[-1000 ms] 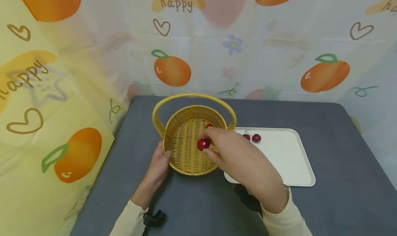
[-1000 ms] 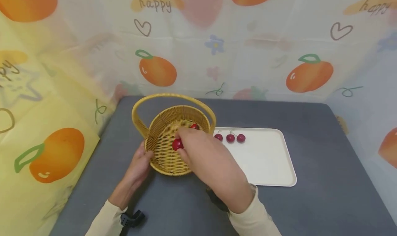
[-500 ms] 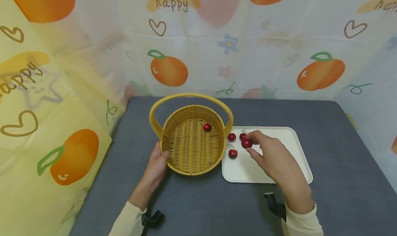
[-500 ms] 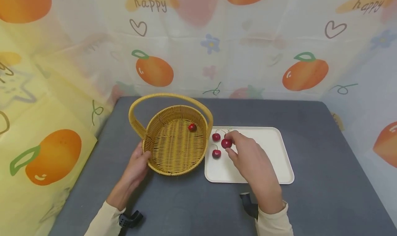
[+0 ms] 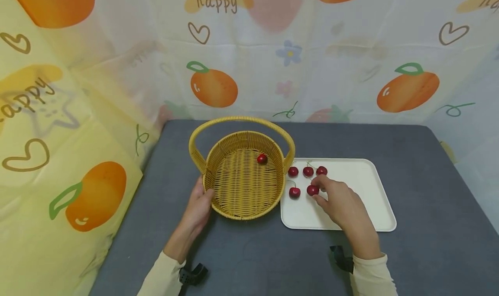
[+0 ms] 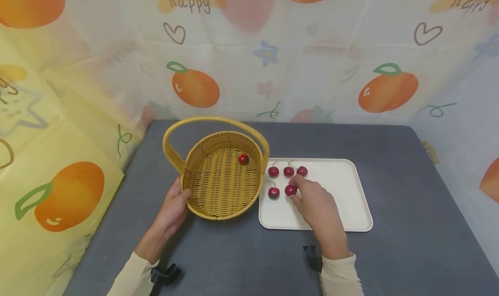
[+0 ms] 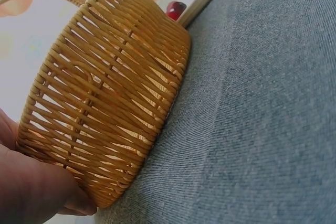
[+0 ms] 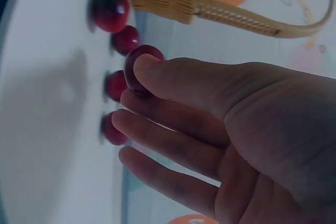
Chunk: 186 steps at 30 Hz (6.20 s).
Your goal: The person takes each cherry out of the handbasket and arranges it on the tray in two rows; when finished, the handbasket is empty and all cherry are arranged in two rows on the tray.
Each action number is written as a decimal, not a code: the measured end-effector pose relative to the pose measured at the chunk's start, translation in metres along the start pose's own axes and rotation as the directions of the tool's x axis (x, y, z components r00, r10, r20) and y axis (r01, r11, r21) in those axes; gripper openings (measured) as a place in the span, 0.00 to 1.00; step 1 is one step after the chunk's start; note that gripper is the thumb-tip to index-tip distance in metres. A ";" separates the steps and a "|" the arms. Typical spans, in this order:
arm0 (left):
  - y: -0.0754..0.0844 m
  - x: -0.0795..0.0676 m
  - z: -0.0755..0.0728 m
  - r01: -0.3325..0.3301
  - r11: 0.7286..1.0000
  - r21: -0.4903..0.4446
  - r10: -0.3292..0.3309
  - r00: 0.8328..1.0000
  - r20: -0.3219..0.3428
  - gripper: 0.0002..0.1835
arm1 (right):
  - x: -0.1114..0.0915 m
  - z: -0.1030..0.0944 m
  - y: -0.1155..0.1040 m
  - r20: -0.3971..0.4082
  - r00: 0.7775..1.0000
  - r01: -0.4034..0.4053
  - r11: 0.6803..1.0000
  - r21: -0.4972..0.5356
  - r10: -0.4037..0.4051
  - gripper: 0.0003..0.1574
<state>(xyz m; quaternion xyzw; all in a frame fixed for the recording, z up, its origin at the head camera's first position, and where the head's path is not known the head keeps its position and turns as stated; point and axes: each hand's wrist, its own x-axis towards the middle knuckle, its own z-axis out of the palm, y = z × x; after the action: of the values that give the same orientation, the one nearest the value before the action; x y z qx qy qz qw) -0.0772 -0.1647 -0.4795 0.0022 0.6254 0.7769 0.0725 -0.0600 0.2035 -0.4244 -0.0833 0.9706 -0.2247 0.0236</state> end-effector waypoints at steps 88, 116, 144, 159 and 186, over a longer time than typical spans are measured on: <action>-0.003 -0.004 0.000 0.004 1.000 -0.013 -0.004 1.000 0.005 0.35 | 0.143 0.031 -0.155 0.234 0.963 0.189 0.952 -0.242 -0.132 0.19; -0.003 -0.001 -0.004 -0.019 1.000 0.019 0.019 1.000 0.010 0.37 | 0.157 0.046 -0.140 0.312 0.949 0.123 0.960 -0.251 -0.040 0.08; -0.002 -0.003 -0.002 -0.004 1.000 0.029 0.004 1.000 -0.010 0.36 | -0.031 -0.117 -0.121 -0.080 0.952 0.297 0.955 0.007 -0.296 0.15; -0.002 -0.002 -0.002 -0.013 0.999 0.030 0.013 1.000 0.006 0.35 | -0.008 -0.073 -0.002 -0.007 0.999 0.047 0.999 -0.025 -0.047 0.16; -0.004 -0.002 -0.003 -0.011 0.999 0.045 0.011 1.000 -0.005 0.38 | 0.017 -0.005 0.036 0.119 0.989 -0.088 0.996 -0.022 0.090 0.14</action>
<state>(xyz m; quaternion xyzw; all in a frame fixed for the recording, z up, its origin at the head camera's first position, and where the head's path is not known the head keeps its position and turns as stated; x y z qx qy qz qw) -0.0752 -0.1668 -0.4841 0.0052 0.6431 0.7629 0.0665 -0.0827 0.2349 -0.4356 -0.0537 0.9720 -0.2100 0.0912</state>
